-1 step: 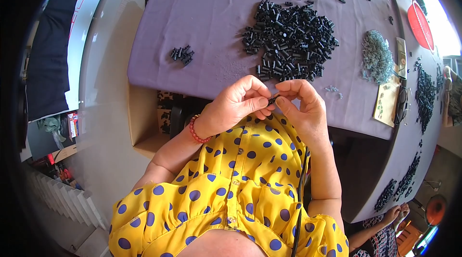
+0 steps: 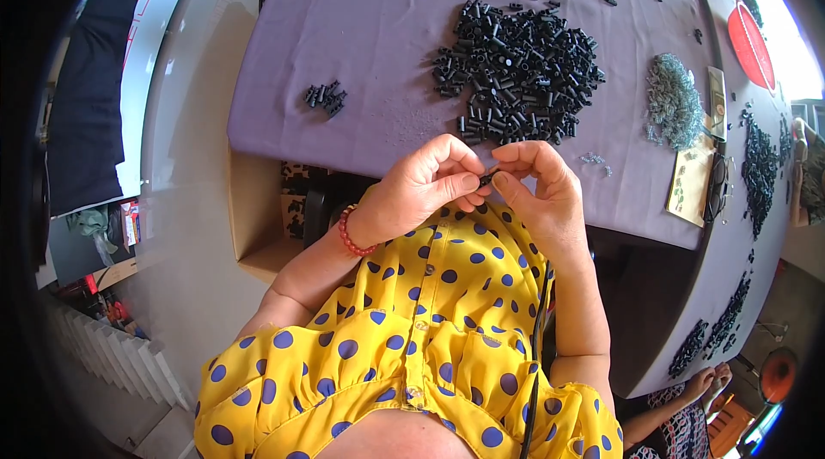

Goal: Sorting and assembling small black plastic parts on a table in a workshop.

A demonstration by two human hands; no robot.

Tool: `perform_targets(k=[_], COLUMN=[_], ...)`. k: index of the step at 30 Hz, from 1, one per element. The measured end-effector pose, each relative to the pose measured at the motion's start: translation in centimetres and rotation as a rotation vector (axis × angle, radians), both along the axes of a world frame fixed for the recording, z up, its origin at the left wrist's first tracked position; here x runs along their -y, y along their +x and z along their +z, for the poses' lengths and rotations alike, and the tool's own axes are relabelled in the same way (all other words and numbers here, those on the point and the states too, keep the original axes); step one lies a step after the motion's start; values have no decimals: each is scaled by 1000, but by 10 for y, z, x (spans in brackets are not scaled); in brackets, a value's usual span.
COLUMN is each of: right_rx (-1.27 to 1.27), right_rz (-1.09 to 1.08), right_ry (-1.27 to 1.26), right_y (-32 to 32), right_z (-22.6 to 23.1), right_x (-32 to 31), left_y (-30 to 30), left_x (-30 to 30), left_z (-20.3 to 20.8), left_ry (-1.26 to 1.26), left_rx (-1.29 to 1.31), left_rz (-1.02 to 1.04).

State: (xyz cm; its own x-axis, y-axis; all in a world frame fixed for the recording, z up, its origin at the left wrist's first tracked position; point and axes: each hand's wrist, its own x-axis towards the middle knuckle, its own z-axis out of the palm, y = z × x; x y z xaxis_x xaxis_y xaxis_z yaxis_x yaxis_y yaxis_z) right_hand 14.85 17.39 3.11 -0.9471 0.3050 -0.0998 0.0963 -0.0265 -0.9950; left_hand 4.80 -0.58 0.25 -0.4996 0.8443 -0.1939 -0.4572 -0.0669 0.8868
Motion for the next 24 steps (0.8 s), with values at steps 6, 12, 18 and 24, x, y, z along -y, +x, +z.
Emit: perform_targets(k=[6, 12, 18, 24], right_rx=[42, -91, 20, -102], right_rz=[-10, 60, -6, 68], right_ry=[85, 545, -122, 411], right_y=[-2, 1, 0, 1], right_z=[0, -3, -1, -4], right_x=[3, 1, 3, -3], left_y=[4, 0, -2, -3], left_x=[-2, -1, -1, 1], left_z=[3, -2, 0, 4], left_ry=[-93, 8, 48, 43], left_rx=[-348, 91, 132, 173], left_rz=[60, 14, -3, 30])
